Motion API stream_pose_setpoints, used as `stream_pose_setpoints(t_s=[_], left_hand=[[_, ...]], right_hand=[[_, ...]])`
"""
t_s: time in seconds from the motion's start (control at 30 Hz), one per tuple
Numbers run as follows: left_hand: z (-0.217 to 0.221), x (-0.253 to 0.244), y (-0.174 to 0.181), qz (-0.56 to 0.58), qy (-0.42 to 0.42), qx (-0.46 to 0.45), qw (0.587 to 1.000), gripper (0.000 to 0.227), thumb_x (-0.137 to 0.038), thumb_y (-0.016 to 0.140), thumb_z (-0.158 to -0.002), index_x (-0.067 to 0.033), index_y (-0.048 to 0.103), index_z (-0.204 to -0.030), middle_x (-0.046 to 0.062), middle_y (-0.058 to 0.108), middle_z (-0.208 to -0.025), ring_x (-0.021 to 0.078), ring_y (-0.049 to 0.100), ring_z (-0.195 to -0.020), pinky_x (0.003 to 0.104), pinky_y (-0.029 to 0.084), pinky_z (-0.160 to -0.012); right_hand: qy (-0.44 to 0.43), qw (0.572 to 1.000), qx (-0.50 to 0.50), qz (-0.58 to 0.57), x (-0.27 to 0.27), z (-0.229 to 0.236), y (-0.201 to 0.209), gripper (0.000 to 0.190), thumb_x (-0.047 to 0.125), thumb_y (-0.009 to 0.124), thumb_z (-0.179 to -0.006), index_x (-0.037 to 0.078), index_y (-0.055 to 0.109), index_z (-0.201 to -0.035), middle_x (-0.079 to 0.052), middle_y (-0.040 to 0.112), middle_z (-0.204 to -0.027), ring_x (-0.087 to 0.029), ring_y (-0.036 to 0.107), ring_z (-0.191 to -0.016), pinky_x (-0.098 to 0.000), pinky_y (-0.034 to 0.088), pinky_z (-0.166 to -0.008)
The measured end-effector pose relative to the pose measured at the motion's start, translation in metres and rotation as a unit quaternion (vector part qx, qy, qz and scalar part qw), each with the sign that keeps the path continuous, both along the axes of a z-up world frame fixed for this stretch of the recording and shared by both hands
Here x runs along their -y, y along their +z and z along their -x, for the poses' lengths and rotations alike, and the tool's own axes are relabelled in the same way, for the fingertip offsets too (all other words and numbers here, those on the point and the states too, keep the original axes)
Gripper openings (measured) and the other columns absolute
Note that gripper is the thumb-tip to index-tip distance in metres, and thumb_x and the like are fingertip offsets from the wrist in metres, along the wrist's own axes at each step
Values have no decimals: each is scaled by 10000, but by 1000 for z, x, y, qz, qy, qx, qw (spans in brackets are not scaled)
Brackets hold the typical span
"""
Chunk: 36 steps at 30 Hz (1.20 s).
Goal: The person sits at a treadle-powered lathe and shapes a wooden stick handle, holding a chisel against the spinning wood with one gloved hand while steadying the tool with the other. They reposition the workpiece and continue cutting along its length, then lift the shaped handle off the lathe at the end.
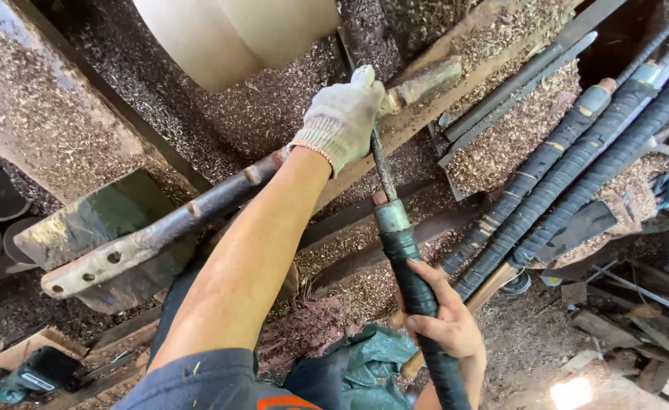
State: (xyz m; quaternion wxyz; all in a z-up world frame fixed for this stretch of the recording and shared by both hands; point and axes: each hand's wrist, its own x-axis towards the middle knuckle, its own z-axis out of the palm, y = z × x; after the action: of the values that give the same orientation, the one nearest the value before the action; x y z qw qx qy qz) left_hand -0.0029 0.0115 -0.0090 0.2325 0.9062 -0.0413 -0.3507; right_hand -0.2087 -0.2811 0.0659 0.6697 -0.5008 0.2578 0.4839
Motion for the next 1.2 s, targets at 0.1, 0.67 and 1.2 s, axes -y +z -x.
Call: stream_pose_setpoints(t_s=[0.1, 0.67, 1.2], left_hand=[[-3, 3, 4, 4, 4, -27, 1000, 335, 32, 675, -846, -1, 583, -1166, 207, 526, -1255, 344, 700, -970, 429, 591, -819], [-3, 3, -4, -22, 73, -61, 995, 353, -53, 702, -803, -55, 671, -1155, 233, 566, -1272, 407, 669, -1077, 481, 564, -906], [-10, 7, 8, -57, 62, -114, 990, 465, -27, 719, -782, -29, 609, -1234, 240, 529, -1292, 384, 661, -1068, 455, 582, -872]], right_hand=[[-13, 1000, 15, 18, -5, -3, 7, 940, -67, 715, -664, 110, 372, -1522, -156, 660, -1017, -188, 682, -712, -298, 533, -515], [295, 954, 24, 50, 38, -112, 27, 894, -78, 707, -745, 111, 414, -1569, -5, 528, -801, -85, 519, -639, -238, 455, -560], [317, 948, -20, 26, 48, -126, 18, 929, -74, 697, -744, 146, 396, -1595, -26, 573, -779, -108, 555, -621, -256, 482, -551]])
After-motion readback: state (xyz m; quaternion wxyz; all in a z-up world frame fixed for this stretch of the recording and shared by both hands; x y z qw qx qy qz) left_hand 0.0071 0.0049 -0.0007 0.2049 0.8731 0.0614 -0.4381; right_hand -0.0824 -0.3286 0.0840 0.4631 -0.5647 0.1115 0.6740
